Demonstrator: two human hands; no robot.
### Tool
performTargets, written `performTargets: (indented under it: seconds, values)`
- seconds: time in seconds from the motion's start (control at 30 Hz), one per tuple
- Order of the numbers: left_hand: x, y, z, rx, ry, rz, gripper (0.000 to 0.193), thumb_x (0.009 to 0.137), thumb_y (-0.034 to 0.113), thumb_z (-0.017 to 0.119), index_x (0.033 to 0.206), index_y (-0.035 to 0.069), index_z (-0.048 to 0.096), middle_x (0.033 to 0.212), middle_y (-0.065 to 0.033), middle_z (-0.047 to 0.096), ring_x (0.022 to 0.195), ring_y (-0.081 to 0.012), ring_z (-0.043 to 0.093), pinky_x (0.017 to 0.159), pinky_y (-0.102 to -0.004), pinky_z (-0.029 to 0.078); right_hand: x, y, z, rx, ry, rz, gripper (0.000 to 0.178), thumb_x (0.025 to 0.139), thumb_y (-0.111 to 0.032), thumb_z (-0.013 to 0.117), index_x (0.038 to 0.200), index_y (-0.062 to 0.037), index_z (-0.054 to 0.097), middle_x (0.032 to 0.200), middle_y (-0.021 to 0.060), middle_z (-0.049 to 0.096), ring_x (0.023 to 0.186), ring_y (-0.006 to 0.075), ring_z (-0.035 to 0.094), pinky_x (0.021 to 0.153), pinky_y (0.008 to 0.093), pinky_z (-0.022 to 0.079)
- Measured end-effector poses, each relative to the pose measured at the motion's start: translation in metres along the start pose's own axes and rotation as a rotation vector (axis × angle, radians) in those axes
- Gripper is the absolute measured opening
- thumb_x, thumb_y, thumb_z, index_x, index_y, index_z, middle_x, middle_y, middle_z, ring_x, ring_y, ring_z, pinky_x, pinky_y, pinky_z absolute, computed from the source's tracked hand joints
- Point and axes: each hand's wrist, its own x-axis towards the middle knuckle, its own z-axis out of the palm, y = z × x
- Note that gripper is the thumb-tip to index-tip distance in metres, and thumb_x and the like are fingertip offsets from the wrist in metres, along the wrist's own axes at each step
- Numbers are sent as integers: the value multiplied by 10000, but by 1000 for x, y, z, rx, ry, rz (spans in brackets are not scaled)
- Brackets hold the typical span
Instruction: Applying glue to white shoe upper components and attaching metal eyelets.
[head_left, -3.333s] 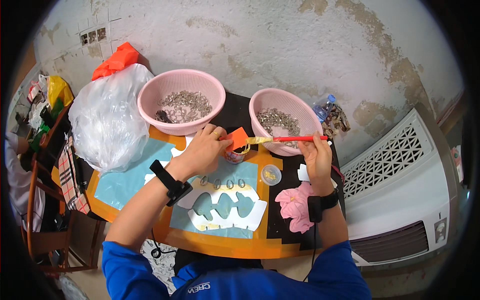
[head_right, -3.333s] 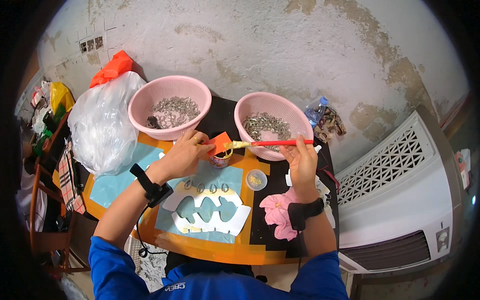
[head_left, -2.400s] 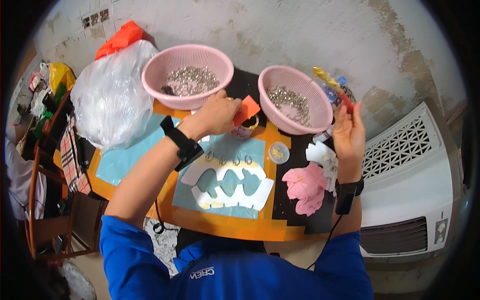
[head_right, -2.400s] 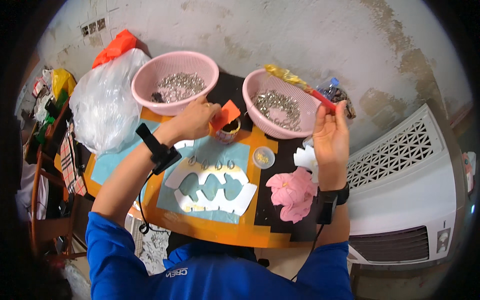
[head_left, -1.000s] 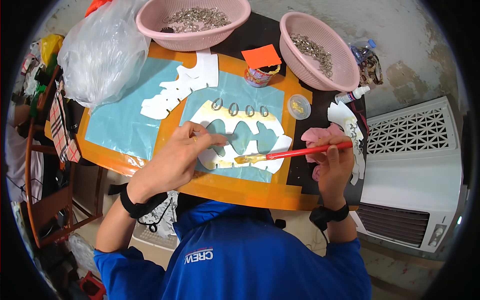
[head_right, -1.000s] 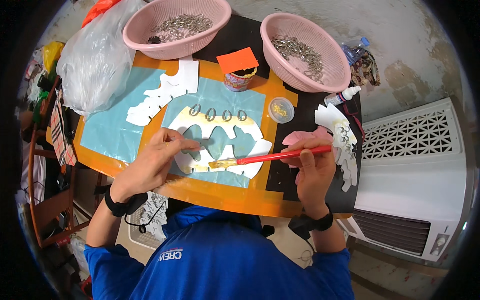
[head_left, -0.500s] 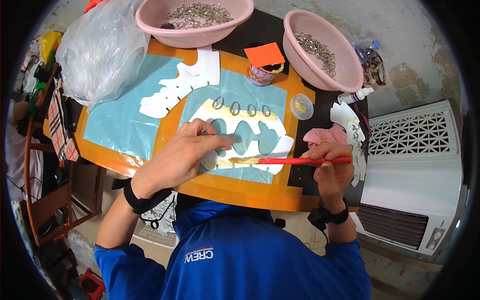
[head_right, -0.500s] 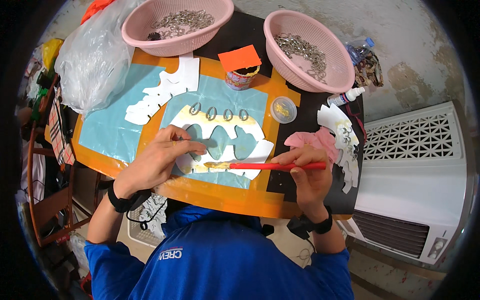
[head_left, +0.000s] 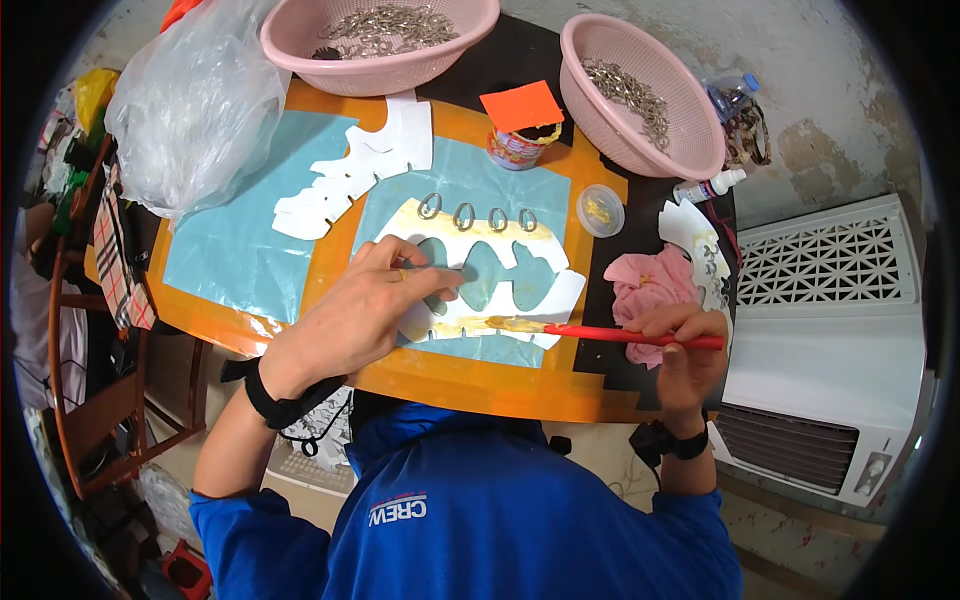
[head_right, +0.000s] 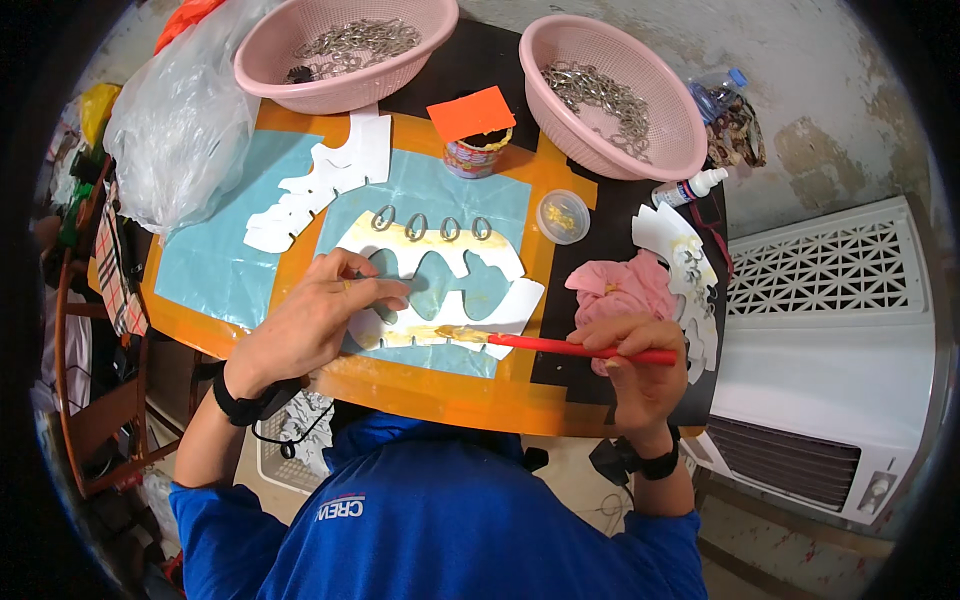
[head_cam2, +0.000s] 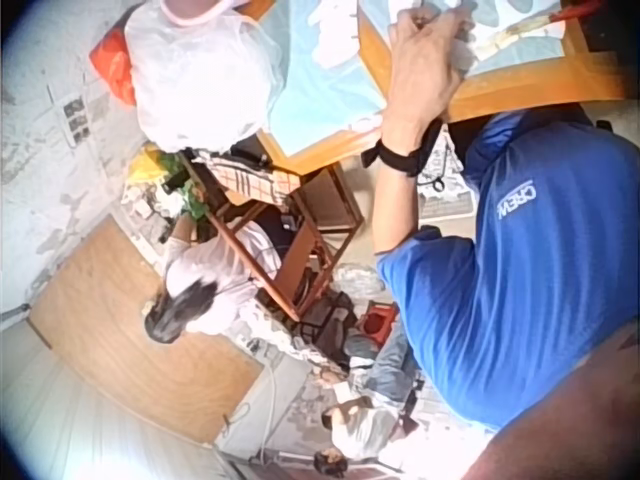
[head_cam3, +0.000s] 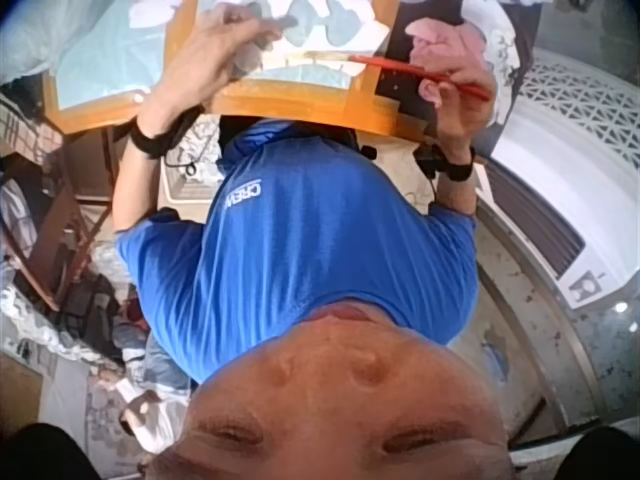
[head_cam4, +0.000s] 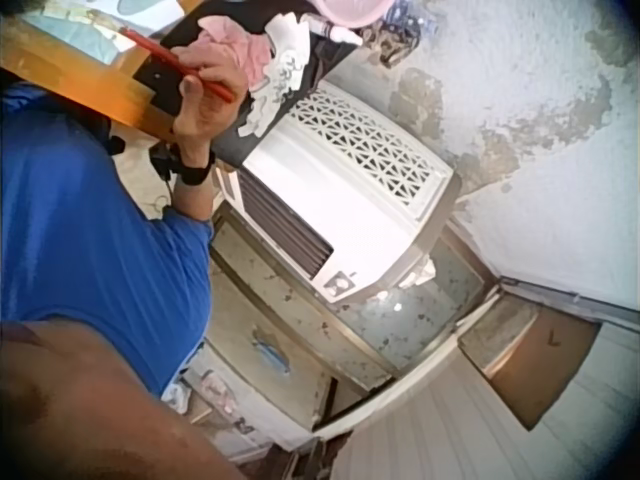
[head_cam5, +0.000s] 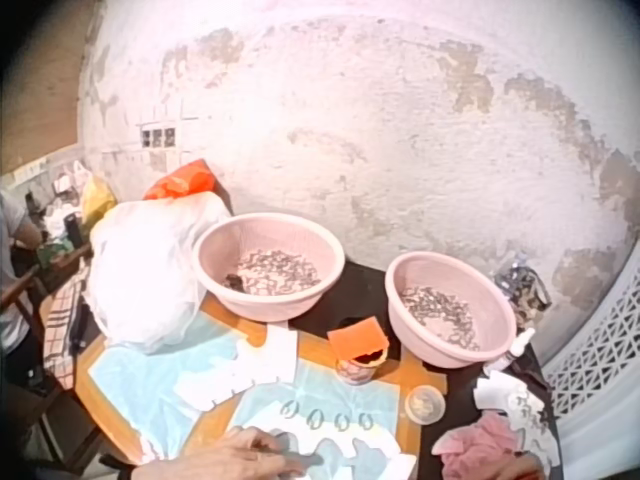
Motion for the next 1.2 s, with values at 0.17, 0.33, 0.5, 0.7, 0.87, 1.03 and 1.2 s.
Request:
performTargets:
  seconds: [0.17, 0.33, 0.5, 0.7, 0.87, 1.03, 1.2]
  values:
    - [1, 1, 0, -10, -1, -5, 665, 749, -154, 526, 1355, 96, 636, 1132, -47, 742, 1145, -316, 503, 1046, -401, 426, -1, -4, -4, -25, -22, -14, 181, 1001, -7, 605, 1106, -32, 459, 1018, 198, 654, 931, 311, 711, 907, 469, 591]
    - [2, 5, -2, 4, -17, -20, 658, 761, -156, 521, 1358, 96, 632, 1142, -50, 739, 1148, -319, 511, 1048, -406, 430, -7, -9, -8, -63, -16, 7, 181, 999, -20, 617, 1096, -29, 464, 1017, 201, 652, 931, 309, 710, 892, 467, 598]
    - [4, 9, -3, 46, -40, -8, 658, 752, -151, 531, 1356, 90, 631, 1165, -74, 713, 1149, -333, 515, 1034, -413, 448, -16, -8, -11, -47, 65, 39, 185, 1001, -47, 634, 1081, -25, 469, 1002, 202, 659, 918, 307, 714, 870, 451, 606]
    - [17, 26, -12, 13, -92, -31, 662, 730, -142, 530, 1349, 70, 626, 1119, -142, 618, 1155, -345, 513, 977, -409, 479, -23, -4, -13, -65, 206, 134, 179, 1015, -73, 632, 1087, -22, 476, 1002, 196, 670, 895, 282, 726, 847, 411, 612]
    - [34, 37, -4, -72, -170, -10, 669, 742, -157, 485, 1358, 72, 611, 1123, -185, 576, 1154, -374, 508, 1001, -413, 455, -28, 8, -18, -136, 260, 140, 149, 1023, -56, 607, 1106, -24, 487, 997, 178, 677, 893, 266, 730, 825, 371, 607]
    - [39, 34, 3, -44, -242, -80, 675, 762, -163, 462, 1382, 76, 587, 1162, -211, 554, 1159, -390, 499, 1026, -416, 437, -31, 12, -16, -80, 330, 186, 120, 1027, -44, 588, 1096, -13, 494, 995, 167, 675, 869, 232, 722, 812, 340, 603]
    - [38, 28, 7, -34, -267, -113, 680, 769, -161, 474, 1400, 76, 567, 1262, -148, 638, 1150, -353, 494, 1036, -404, 433, -37, 20, -10, 13, 430, 252, 97, 1038, -51, 574, 1084, -4, 503, 977, 149, 677, 829, 198, 715, 755, 304, 611]
